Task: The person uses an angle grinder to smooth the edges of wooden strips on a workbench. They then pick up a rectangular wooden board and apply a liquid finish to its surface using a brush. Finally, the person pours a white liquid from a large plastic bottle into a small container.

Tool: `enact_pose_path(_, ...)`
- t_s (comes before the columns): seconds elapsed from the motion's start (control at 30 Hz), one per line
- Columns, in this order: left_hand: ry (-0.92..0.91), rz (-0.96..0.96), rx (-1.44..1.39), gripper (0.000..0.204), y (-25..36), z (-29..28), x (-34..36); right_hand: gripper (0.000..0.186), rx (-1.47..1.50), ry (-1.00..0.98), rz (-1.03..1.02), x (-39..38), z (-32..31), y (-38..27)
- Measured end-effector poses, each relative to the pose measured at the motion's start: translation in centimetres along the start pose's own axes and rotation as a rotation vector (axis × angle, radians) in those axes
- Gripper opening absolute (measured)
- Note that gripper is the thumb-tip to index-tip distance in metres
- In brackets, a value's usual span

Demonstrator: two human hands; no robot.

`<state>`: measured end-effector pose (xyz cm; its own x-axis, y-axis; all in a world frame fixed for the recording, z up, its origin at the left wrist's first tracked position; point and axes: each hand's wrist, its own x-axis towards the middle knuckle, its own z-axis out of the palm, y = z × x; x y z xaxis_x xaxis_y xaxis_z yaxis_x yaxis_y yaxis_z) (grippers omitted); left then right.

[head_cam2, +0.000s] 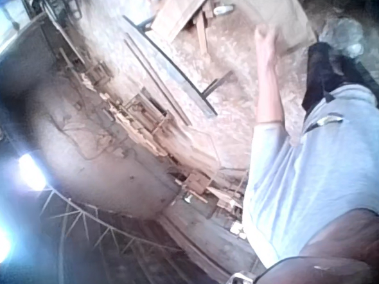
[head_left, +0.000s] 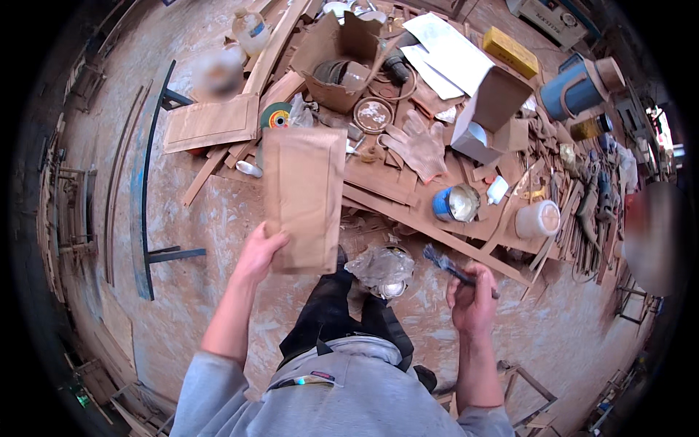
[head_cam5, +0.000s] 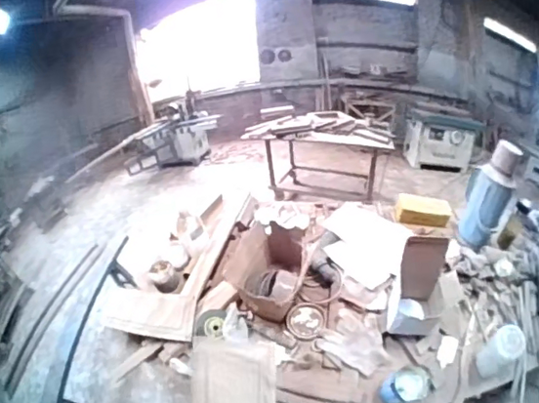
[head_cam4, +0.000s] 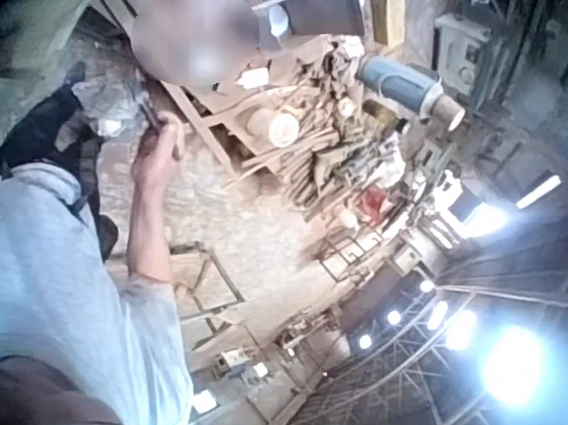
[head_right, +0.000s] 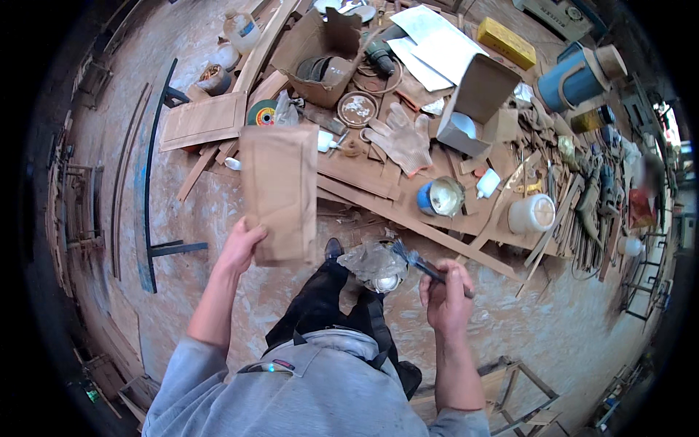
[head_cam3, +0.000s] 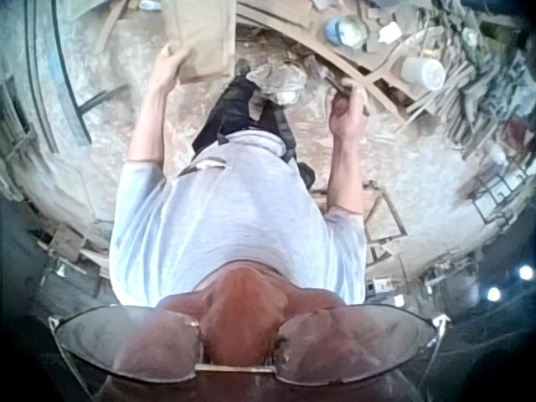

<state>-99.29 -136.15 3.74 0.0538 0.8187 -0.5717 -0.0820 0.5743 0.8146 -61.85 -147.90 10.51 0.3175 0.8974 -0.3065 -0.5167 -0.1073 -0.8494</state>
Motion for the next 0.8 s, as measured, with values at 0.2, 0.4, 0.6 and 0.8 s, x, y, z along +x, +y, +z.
enact_pose_path(0.2,0.008,0.065,0.107,0.036,0.7,1.8,-8.1,0.018,-0.253,-0.084,-0.025,1.4,1.5,-3.7)
enact_pose_path(0.4,-0.110,0.046,0.083,0.036,-0.5,5.3,-11.7,0.027,-0.269,-0.122,-0.035,0.5,-0.9,-5.8)
enact_pose_path(0.6,-0.148,0.042,0.101,0.039,-1.5,7.4,-12.8,0.026,-0.338,-0.112,0.001,-0.9,-3.7,-6.2)
enact_pose_path(0.8,-0.164,0.053,0.108,0.042,-1.3,8.8,-13.8,0.026,-0.339,-0.088,0.032,-0.9,-5.4,-6.0)
